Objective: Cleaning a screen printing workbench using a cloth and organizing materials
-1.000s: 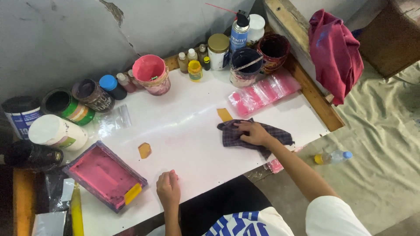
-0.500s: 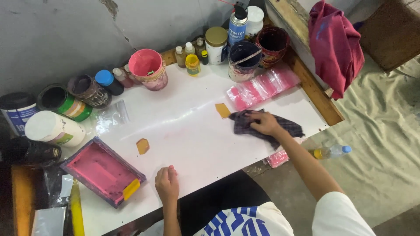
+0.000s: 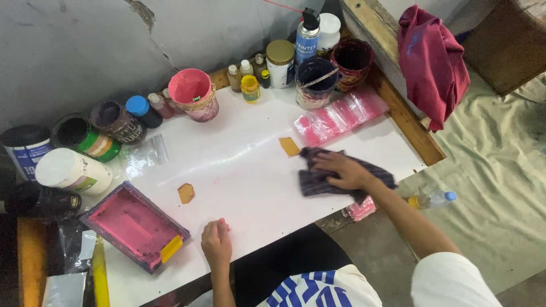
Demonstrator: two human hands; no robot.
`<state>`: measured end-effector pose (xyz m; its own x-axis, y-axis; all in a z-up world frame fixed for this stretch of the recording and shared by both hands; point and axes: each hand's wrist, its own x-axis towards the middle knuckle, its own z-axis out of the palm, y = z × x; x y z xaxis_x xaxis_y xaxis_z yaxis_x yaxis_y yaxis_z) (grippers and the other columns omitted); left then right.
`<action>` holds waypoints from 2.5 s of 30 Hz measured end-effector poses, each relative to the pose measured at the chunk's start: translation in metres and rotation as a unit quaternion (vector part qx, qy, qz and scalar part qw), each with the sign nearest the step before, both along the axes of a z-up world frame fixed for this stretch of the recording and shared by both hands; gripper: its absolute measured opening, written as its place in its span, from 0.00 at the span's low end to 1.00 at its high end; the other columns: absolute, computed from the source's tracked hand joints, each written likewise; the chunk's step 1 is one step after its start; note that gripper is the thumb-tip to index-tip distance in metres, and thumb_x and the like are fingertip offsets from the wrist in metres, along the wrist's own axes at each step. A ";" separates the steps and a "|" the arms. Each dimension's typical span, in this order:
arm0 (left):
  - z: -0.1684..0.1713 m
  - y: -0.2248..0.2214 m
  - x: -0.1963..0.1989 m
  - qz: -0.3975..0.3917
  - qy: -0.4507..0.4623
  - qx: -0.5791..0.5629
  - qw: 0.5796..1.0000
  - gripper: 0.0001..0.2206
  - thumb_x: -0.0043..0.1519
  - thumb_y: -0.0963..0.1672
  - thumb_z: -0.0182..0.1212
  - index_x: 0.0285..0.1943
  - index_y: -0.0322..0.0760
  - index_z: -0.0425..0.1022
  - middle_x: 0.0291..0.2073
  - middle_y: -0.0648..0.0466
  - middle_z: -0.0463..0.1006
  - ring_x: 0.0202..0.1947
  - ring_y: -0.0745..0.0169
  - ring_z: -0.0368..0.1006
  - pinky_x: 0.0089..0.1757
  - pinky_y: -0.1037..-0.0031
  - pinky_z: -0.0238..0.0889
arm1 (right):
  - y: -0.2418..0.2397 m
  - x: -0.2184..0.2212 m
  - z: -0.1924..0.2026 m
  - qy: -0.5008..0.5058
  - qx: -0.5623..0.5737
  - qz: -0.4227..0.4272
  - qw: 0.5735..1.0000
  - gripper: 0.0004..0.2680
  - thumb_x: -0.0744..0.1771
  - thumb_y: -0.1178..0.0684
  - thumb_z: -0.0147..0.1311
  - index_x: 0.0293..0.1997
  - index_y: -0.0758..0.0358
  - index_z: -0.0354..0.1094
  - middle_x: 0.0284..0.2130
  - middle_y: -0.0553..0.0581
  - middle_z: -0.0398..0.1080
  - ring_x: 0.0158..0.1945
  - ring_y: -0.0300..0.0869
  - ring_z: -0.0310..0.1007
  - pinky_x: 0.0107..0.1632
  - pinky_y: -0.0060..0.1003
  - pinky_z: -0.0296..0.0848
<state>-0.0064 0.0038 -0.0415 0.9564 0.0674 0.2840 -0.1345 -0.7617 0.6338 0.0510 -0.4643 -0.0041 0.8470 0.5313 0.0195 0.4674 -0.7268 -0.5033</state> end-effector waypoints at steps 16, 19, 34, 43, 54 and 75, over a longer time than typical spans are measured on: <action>0.012 -0.003 -0.001 0.009 0.023 -0.037 0.999 0.18 0.70 0.48 0.46 0.28 0.39 0.74 0.25 0.56 0.76 0.32 0.58 0.71 0.39 0.66 0.63 | 0.170 0.106 -0.021 -0.073 -0.042 -0.133 0.987 0.27 0.69 0.31 0.40 0.76 0.53 0.51 0.74 0.57 0.50 0.77 0.58 0.43 0.74 0.55 0.43; 0.021 -0.006 0.002 0.002 0.028 -0.048 0.998 0.17 0.70 0.48 0.46 0.30 0.39 0.73 0.25 0.56 0.75 0.30 0.61 0.71 0.38 0.69 0.63 | 0.176 0.160 -0.026 -0.074 -0.093 -0.202 0.972 0.28 0.69 0.28 0.35 0.77 0.47 0.47 0.76 0.56 0.46 0.77 0.56 0.43 0.73 0.52 0.42; 0.036 -0.005 0.007 -0.019 -0.031 -0.049 0.998 0.13 0.69 0.46 0.52 0.31 0.39 0.73 0.25 0.56 0.76 0.30 0.61 0.72 0.37 0.67 0.66 | 0.284 0.026 -0.012 -0.045 -0.083 -0.020 0.995 0.23 0.73 0.39 0.28 0.77 0.55 0.42 0.76 0.54 0.42 0.80 0.49 0.30 0.76 0.50 0.31; 0.036 -0.003 0.011 -0.014 -0.013 -0.074 0.997 0.10 0.68 0.45 0.53 0.36 0.37 0.76 0.29 0.54 0.79 0.32 0.59 0.74 0.37 0.68 0.66 | 0.323 0.193 -0.050 -0.147 0.089 -0.008 0.985 0.17 0.72 0.50 0.44 0.70 0.63 0.61 0.68 0.59 0.63 0.71 0.61 0.59 0.69 0.54 0.58; 0.030 -0.002 0.006 -0.009 -0.013 -0.119 0.993 0.12 0.67 0.46 0.55 0.32 0.37 0.76 0.28 0.54 0.80 0.31 0.60 0.74 0.36 0.68 0.67 | 0.331 0.078 0.030 -0.002 -0.012 0.073 0.997 0.18 0.72 0.45 0.36 0.72 0.51 0.56 0.71 0.53 0.56 0.77 0.54 0.45 0.74 0.55 0.45; 0.023 -0.001 0.007 0.007 0.016 -0.107 0.994 0.14 0.68 0.47 0.54 0.29 0.40 0.72 0.23 0.56 0.75 0.25 0.68 0.68 0.27 0.77 0.61 | 0.338 0.206 -0.065 -0.148 -0.026 -0.259 0.954 0.20 0.70 0.49 0.41 0.71 0.66 0.59 0.71 0.62 0.58 0.74 0.61 0.51 0.70 0.61 0.52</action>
